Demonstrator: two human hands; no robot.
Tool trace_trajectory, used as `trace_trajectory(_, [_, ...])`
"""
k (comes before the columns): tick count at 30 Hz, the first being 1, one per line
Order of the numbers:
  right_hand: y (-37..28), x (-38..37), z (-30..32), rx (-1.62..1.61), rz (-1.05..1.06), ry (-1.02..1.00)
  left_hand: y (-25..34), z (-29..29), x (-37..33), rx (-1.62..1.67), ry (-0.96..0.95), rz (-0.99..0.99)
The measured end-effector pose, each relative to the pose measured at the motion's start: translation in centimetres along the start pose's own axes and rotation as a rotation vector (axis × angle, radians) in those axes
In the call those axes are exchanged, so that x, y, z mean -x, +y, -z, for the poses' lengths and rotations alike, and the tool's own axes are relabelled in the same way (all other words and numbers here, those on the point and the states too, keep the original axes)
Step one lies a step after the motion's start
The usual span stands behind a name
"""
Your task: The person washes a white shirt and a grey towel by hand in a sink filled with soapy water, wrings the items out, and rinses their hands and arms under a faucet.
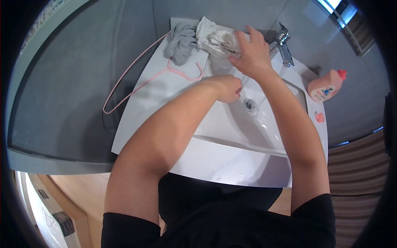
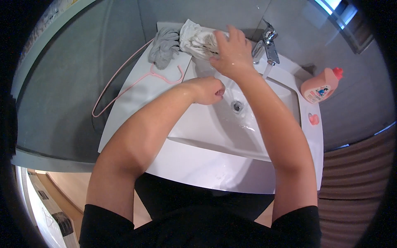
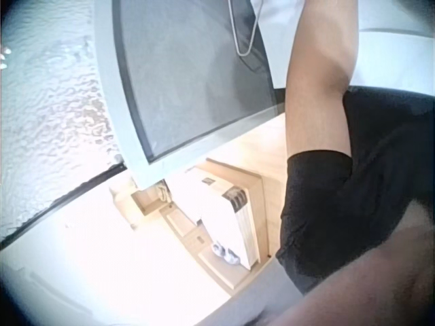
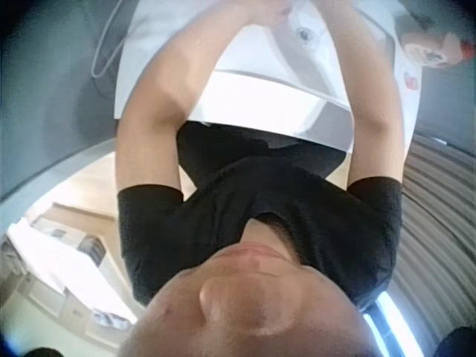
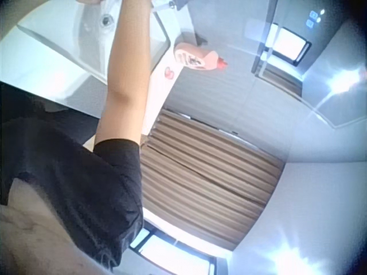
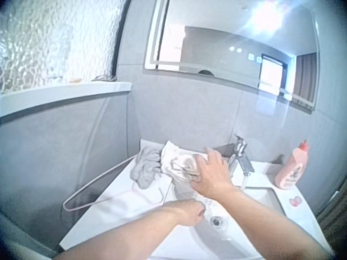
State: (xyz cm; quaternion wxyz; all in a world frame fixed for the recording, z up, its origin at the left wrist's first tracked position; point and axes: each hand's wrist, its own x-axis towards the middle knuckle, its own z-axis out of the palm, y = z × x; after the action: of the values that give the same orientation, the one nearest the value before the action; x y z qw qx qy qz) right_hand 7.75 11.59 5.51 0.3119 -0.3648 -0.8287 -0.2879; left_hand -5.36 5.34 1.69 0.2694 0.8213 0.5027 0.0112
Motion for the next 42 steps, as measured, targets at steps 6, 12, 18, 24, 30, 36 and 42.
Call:
trace_trajectory(6, [-0.7,-1.7,-2.0,-0.207,-0.181,-0.404,0.0,-0.4,0.1,-0.021,0.041,0.009])
trace_trajectory(12, [2.0,-0.9,-3.1,-0.467,-0.246,-0.033,0.0,-0.3,0.5,0.028,0.038,-0.035])
trace_trajectory(18, [0.4,2.3,6.4,-0.601,-0.443,0.078,-2.1,-1.2,-0.4,-0.030,0.214,-0.191])
trace_trajectory(24, [1.1,8.3,11.1,-0.725,-0.550,-0.098,-2.5,-2.7,-0.3,-0.200,0.287,-0.060])
trace_trajectory(30, [5.3,13.9,8.8,-0.826,-0.907,-0.183,1.0,-0.6,-0.8,-0.177,0.064,0.140])
trace_trajectory(36, [8.8,15.9,6.1,-0.767,-0.871,-0.320,0.3,-1.9,-0.8,-0.152,0.803,-0.385])
trace_trajectory(42, [11.5,16.8,4.0,-0.626,-0.816,-0.463,1.2,-2.1,0.0,0.460,0.064,-0.171])
